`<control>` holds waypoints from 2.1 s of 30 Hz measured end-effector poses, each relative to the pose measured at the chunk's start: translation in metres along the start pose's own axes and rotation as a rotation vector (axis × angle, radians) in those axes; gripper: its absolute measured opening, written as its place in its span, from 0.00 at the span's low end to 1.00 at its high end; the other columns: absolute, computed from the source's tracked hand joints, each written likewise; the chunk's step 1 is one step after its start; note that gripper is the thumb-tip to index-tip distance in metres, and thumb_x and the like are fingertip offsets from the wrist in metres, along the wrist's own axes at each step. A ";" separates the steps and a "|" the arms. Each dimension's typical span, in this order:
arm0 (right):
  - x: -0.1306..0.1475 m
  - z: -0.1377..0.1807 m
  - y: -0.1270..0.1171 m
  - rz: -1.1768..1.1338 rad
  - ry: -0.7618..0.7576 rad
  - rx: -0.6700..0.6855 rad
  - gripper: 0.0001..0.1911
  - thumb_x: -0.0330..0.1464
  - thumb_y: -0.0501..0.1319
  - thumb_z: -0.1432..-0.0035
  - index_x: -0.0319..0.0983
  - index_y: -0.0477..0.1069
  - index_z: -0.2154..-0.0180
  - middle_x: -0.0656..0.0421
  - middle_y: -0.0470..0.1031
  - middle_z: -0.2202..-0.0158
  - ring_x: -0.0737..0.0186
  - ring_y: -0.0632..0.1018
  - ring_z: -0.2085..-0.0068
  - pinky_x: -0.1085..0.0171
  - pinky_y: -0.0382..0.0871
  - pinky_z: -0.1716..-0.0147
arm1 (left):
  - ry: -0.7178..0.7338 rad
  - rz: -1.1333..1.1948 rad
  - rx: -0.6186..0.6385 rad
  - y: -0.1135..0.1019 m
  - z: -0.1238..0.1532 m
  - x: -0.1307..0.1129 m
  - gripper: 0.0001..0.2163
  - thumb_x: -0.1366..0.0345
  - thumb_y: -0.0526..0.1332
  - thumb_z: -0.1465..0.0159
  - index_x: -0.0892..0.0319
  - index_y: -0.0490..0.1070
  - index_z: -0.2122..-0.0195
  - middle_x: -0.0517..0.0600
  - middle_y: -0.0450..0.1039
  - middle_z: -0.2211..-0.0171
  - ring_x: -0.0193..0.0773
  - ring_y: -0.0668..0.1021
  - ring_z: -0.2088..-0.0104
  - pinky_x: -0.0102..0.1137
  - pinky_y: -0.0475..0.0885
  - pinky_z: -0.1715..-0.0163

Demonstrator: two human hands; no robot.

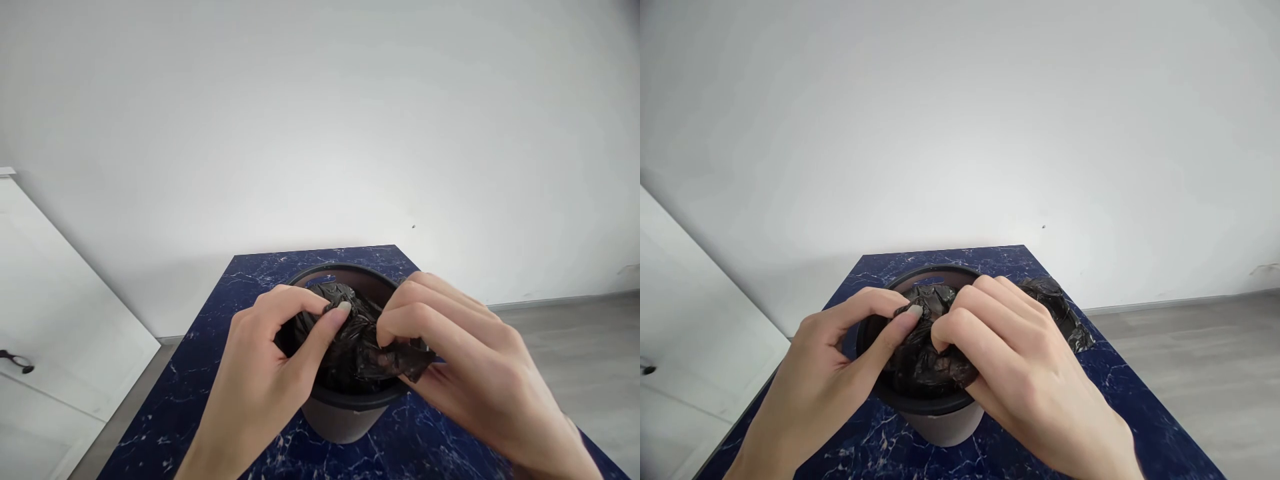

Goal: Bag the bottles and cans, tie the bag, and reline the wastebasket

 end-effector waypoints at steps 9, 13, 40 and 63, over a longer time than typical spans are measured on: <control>-0.006 0.011 0.000 -0.188 0.245 0.048 0.26 0.19 0.59 0.42 0.48 0.60 0.48 0.68 0.71 0.67 0.70 0.72 0.72 0.69 0.68 0.72 | 0.038 -0.079 -0.024 -0.003 -0.006 0.008 0.13 0.54 0.63 0.24 0.53 0.74 0.66 0.47 0.84 0.54 0.41 0.83 0.56 0.33 0.79 0.60; -0.013 0.014 0.002 -0.252 0.352 0.176 0.23 0.18 0.58 0.45 0.49 0.59 0.53 0.70 0.68 0.70 0.70 0.68 0.74 0.70 0.63 0.76 | 0.064 -0.178 -0.026 -0.010 -0.010 0.016 0.15 0.52 0.62 0.25 0.53 0.72 0.67 0.49 0.83 0.48 0.46 0.83 0.50 0.32 0.79 0.65; -0.015 0.014 0.009 0.104 0.493 0.155 0.12 0.43 0.64 0.27 0.53 0.75 0.44 0.58 0.77 0.44 0.53 0.83 0.52 0.54 0.78 0.57 | -0.215 -0.201 0.119 -0.041 -0.011 0.055 0.20 0.34 0.61 0.30 0.41 0.76 0.53 0.41 0.74 0.33 0.53 0.77 0.36 0.34 0.78 0.65; 0.005 -0.013 0.037 0.274 0.261 0.128 0.04 0.31 0.59 0.30 0.42 0.72 0.58 0.64 0.76 0.62 0.68 0.73 0.71 0.62 0.58 0.74 | -0.163 -0.170 0.613 -0.027 0.006 0.075 0.53 0.30 0.70 0.42 0.36 0.48 0.19 0.47 0.55 0.20 0.64 0.64 0.23 0.58 0.72 0.30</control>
Point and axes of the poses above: each hand's wrist, its own z-axis away from the middle knuckle, its own y-axis out of the palm, x = y × z, the point moved 7 cm from there along -z, towards the middle knuckle
